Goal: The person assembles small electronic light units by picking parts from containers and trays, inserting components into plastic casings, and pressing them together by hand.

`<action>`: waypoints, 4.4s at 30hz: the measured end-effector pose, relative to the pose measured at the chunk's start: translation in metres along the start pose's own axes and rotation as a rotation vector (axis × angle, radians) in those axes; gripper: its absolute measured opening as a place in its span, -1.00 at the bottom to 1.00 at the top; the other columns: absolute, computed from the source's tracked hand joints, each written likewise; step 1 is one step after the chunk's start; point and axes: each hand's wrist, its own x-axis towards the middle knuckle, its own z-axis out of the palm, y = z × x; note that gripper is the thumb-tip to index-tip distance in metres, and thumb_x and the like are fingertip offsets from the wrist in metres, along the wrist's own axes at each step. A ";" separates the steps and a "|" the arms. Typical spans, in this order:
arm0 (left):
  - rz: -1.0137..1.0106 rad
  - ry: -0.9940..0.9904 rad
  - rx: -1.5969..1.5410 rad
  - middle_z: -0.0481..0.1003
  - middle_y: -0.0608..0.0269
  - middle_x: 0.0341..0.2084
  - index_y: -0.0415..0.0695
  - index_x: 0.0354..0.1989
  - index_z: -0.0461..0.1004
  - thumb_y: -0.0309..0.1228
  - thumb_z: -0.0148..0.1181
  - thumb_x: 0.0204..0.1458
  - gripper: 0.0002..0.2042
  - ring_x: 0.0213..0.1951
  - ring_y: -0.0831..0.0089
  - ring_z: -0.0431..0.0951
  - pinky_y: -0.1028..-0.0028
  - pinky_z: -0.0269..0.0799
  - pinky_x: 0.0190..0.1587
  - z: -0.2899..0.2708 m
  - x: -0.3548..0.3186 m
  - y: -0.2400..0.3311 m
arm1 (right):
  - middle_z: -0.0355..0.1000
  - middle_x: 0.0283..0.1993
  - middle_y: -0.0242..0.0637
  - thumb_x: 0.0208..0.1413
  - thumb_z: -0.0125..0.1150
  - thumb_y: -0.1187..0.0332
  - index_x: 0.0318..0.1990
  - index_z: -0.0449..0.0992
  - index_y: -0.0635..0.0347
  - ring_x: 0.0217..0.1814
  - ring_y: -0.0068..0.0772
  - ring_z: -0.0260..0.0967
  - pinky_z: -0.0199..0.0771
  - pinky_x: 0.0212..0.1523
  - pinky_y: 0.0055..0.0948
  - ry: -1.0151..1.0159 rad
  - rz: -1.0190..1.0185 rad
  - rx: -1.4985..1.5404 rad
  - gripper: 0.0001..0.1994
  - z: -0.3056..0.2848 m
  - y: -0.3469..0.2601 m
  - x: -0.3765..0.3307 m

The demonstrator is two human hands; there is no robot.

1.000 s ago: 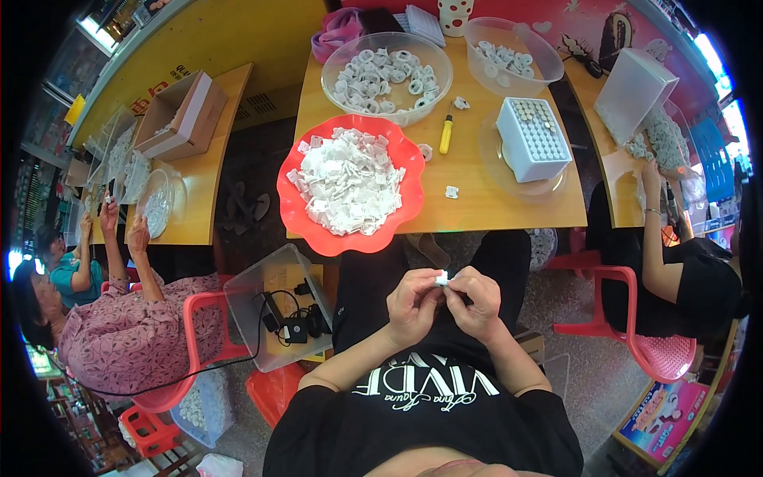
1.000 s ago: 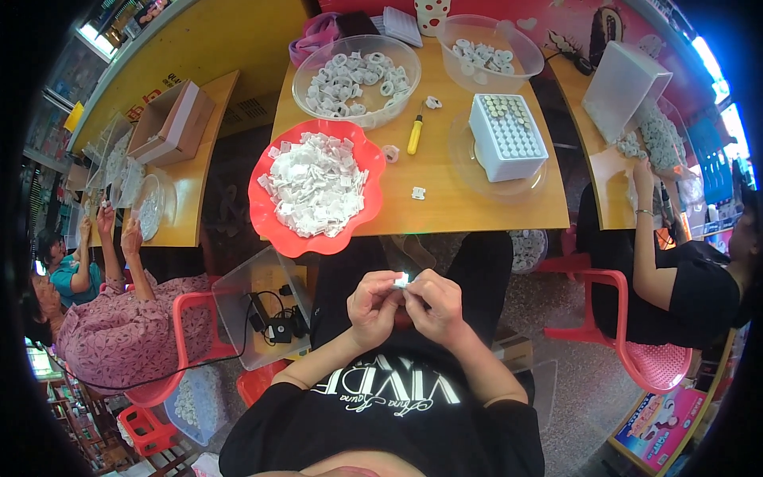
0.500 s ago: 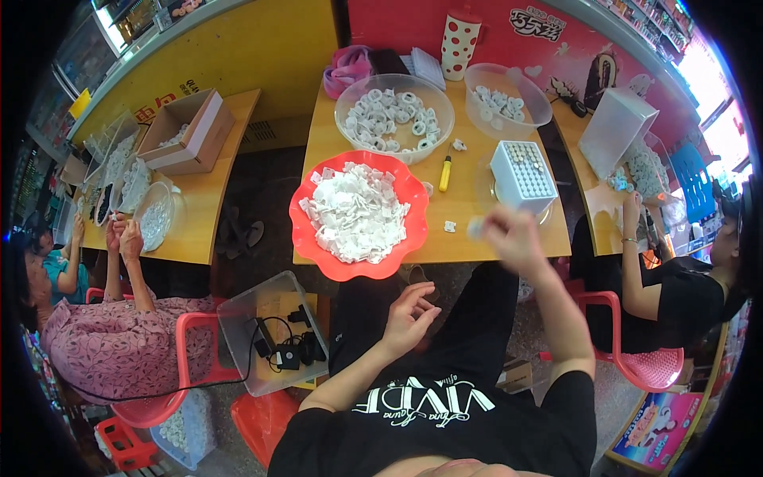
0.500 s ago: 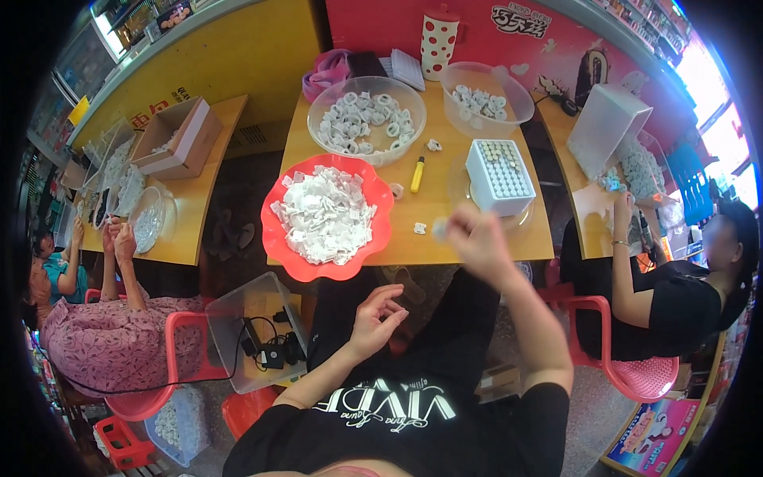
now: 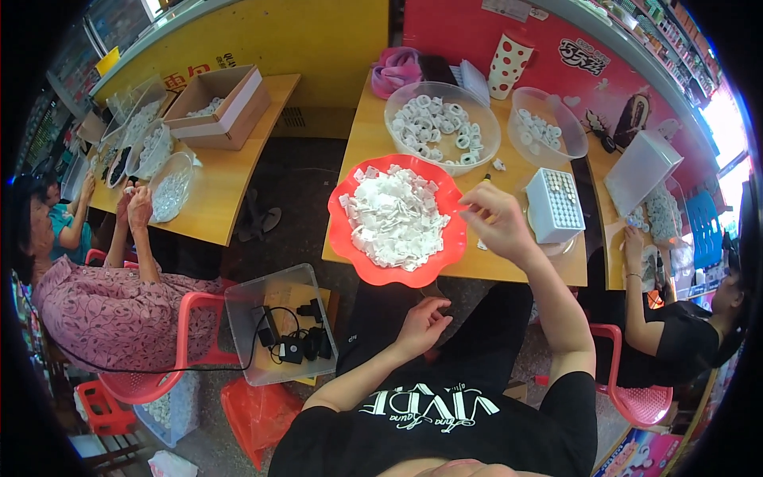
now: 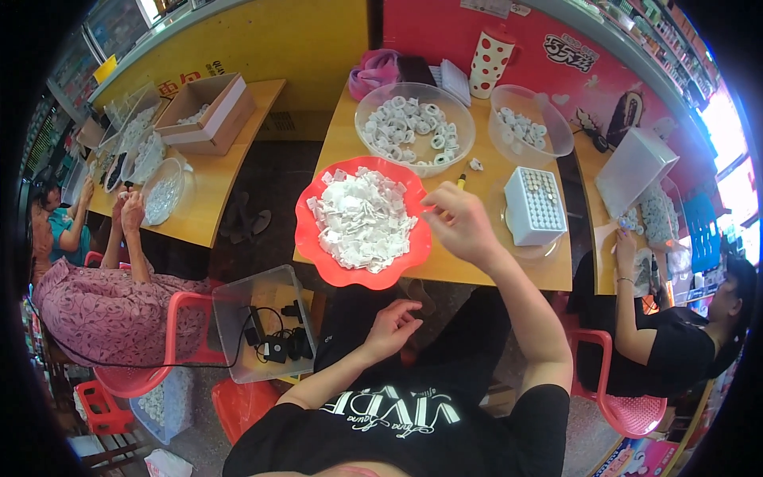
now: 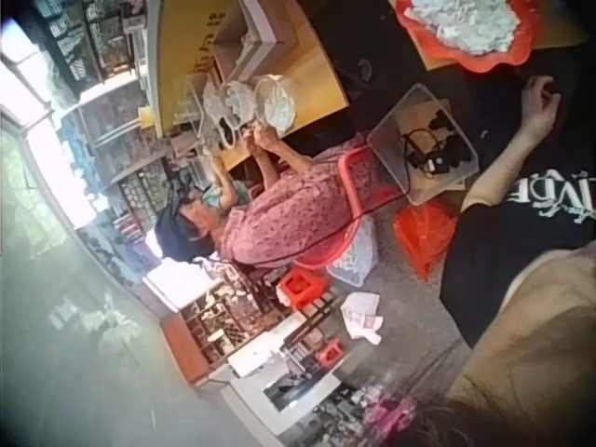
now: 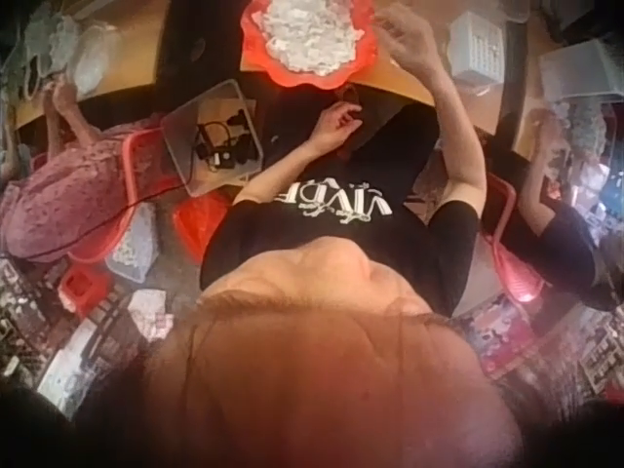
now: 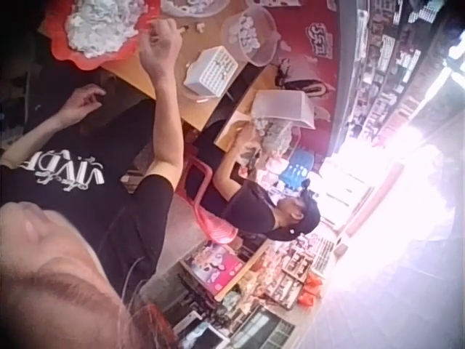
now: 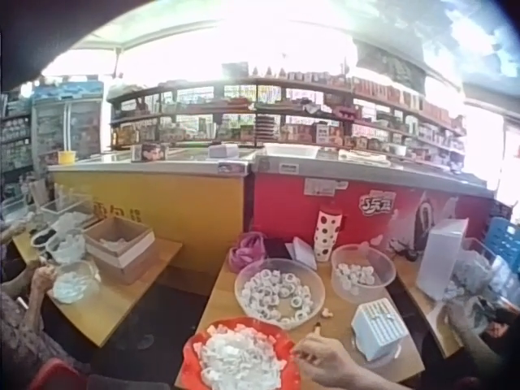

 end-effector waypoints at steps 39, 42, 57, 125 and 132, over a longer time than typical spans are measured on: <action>-0.111 -0.043 0.049 0.46 0.22 -0.36 -0.32 -0.11 0.49 -0.46 0.22 0.02 -0.73 -0.43 0.59 0.48 0.59 0.38 -0.37 -0.018 -0.006 -0.012 | 0.49 -0.43 -0.17 -0.38 0.31 0.35 -0.51 0.55 0.21 -0.34 -0.25 0.45 0.40 -0.34 -0.31 -0.472 0.173 -0.367 -0.81 0.042 0.106 0.160; -0.114 -0.076 0.055 0.47 0.21 -0.36 -0.31 -0.12 0.50 -0.45 0.22 0.02 -0.73 -0.43 0.59 0.47 0.59 0.38 -0.36 -0.013 -0.008 -0.016 | 0.48 -0.46 -0.17 -0.37 0.26 0.41 -0.55 0.54 0.23 -0.39 -0.25 0.44 0.40 -0.36 -0.30 -0.065 0.162 -0.251 -0.86 0.025 0.101 0.148; -0.314 -0.218 -0.078 0.54 0.28 -0.41 -0.29 -0.06 0.47 -0.47 0.19 0.07 -0.73 -0.40 0.63 0.50 0.58 0.44 -0.34 0.013 0.000 -0.040 | 0.36 -0.40 -0.20 -0.24 0.14 0.59 -0.32 0.53 0.25 -0.41 -0.27 0.40 0.40 -0.37 -0.38 0.076 0.188 -0.035 -0.77 0.007 0.068 -0.042; -0.410 -0.332 -1.178 0.52 0.08 -0.17 -0.27 0.06 0.38 -0.36 -0.04 0.24 -0.70 -0.31 0.36 0.56 0.53 0.42 -0.32 0.005 -0.001 0.042 | 0.42 0.01 -0.20 -0.10 0.29 0.38 -0.36 0.67 0.03 0.15 -0.16 0.20 0.14 -0.04 -0.17 0.432 0.206 -0.798 -0.88 -0.114 0.108 -0.062; -0.381 -0.315 -1.210 0.51 0.01 -0.15 -0.30 0.08 0.35 -0.38 -0.06 0.25 -0.69 -0.28 0.32 0.55 0.50 0.45 -0.27 0.007 0.000 0.035 | 0.45 -0.04 -0.30 -0.08 0.28 0.40 -0.34 0.66 0.04 0.10 -0.18 0.24 0.16 -0.03 -0.15 0.505 0.264 -0.637 -0.88 -0.120 0.114 -0.075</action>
